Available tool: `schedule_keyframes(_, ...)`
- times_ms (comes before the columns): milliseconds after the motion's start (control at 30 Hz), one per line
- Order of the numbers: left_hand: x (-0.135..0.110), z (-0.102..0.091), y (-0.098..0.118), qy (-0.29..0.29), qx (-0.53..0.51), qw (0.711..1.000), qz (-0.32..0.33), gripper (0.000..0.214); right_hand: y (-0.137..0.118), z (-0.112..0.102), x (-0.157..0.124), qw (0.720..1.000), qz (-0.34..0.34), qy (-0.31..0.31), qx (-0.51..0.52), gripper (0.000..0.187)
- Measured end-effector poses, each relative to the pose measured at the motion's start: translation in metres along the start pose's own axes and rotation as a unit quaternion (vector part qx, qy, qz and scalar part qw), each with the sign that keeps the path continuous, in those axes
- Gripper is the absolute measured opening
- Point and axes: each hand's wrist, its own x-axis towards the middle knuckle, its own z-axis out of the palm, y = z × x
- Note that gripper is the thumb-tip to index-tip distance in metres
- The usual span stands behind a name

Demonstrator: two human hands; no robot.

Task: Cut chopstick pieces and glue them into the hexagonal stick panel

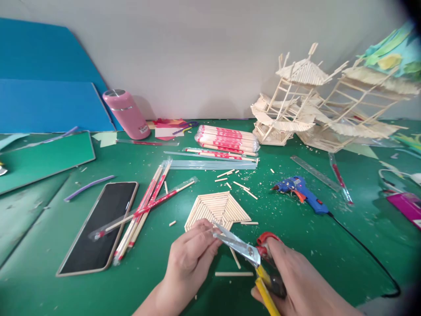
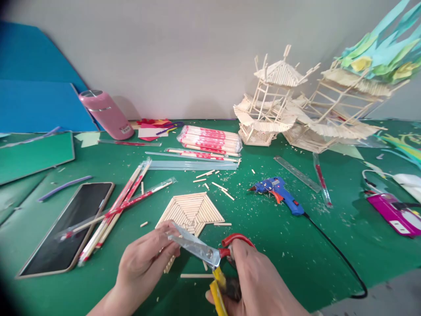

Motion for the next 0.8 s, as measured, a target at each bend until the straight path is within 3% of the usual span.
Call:
schedule_keyframes(300, 0.001, 0.000, 0.005, -0.002, -0.025, 1.000, 0.003, 0.020, 0.007, 0.008, -0.002, 0.997, 0.022, -0.069, 0.038, 0.030)
schedule_keyframes(633, -0.005, 0.003, 0.001, 0.016, -0.040, 0.999, 0.004, 0.019, 0.016, 0.021, -0.005, 0.999, 0.031, -0.028, 0.025, 0.025)
schedule_keyframes(800, -0.006, 0.005, 0.001, 0.008, -0.059, 0.996, -0.062, 0.014, 0.015, 0.022, -0.001, 0.998, 0.026, 0.012, 0.061, 0.025)
